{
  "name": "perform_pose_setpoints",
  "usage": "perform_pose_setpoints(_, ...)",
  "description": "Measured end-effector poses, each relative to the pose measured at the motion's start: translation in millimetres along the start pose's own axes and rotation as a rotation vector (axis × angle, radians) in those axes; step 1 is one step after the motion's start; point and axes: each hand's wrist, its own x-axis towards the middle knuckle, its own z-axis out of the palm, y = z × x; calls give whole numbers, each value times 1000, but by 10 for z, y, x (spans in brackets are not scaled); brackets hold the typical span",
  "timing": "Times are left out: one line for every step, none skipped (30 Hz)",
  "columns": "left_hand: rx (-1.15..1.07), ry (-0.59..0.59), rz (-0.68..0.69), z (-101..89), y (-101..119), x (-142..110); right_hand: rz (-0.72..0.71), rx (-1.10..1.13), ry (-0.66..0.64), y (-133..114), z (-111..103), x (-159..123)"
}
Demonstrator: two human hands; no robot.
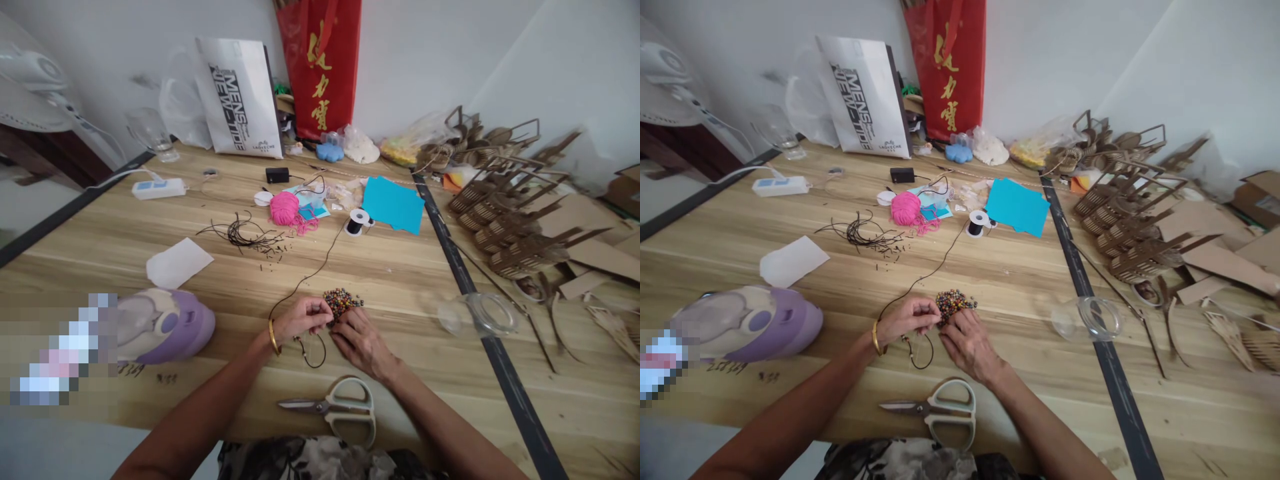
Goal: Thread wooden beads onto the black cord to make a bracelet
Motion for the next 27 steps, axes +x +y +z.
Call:
perform_pose_setpoints(3,0,-1,-1,4,-3,-1,1,1,0,-2,1)
perform_pose_setpoints(7,1,1,-2,8,-6,0,3,-1,0,-4,3)
perform_pose_setpoints(11,1,3,-4,12,-9,2,4,-5,-2,-7,5)
perform_pose_setpoints(17,3,8,-7,16,-12,4,4,-9,-3,-10,6)
perform_pose_setpoints(22,5,13,-10,20,-14,5,4,-13,-5,-12,8)
perform_pose_setpoints(28,7,19,-13,23,-16,6,3,-14,-5,-16,10)
perform_pose_setpoints(32,10,24,-16,27,-18,5,4,-13,-6,-21,11)
perform_pose_setpoints(37,12,27,-20,30,-19,3,6,-14,-5,-29,13)
perform_pose_setpoints(42,11,28,-23,33,-21,-1,11,-15,-5,-42,14)
perform_pose_setpoints(48,9,26,-25,35,-23,-6,16,-19,-3,-60,16)
perform_pose_setpoints(56,2,22,-27,35,-25,-12,20,-27,-1,-83,18)
perform_pose_setpoints(61,-6,19,-28,34,-28,-21,24,-40,2,-112,21)
perform_pose_setpoints(62,-17,17,-29,32,-31,-30,27,-57,5,-144,23)
perform_pose_setpoints(61,-31,17,-27,30,-36,-39,29,-78,9,-178,26)
perform_pose_setpoints(60,-48,17,-24,27,-40,-45,30,-100,13,-211,28)
perform_pose_setpoints(63,-68,16,-18,24,-45,-49,30,-126,18,-242,30)
perform_pose_setpoints(70,-90,12,-11,22,-50,-51,28,-147,24,-269,31)
perform_pose_setpoints(81,-114,5,-2,20,-53,-53,24,-165,29,-289,30)
perform_pose_setpoints(93,-137,-5,8,18,-55,-55,20,-180,35,-303,30)
perform_pose_setpoints(103,-155,-14,18,16,-56,-57,16,-193,40,-311,28)
perform_pose_setpoints(110,-168,-20,25,13,-55,-60,14,-202,45,-314,25)
perform_pose_setpoints(115,-174,-22,31,9,-53,-63,13,-209,49,-314,23)
perform_pose_setpoints(118,-175,-20,32,4,-49,-63,11,-215,52,-310,20)
perform_pose_setpoints(121,-174,-15,31,-2,-44,-62,9,-221,54,-306,18)
perform_pose_setpoints(122,-172,-9,26,-8,-38,-60,5,-223,56,-300,15)
perform_pose_setpoints(123,-172,-5,18,-15,-33,-60,1,-224,56,-295,14)
perform_pose_setpoints(121,-172,-1,8,-22,-28,-61,-2,-222,56,-289,12)
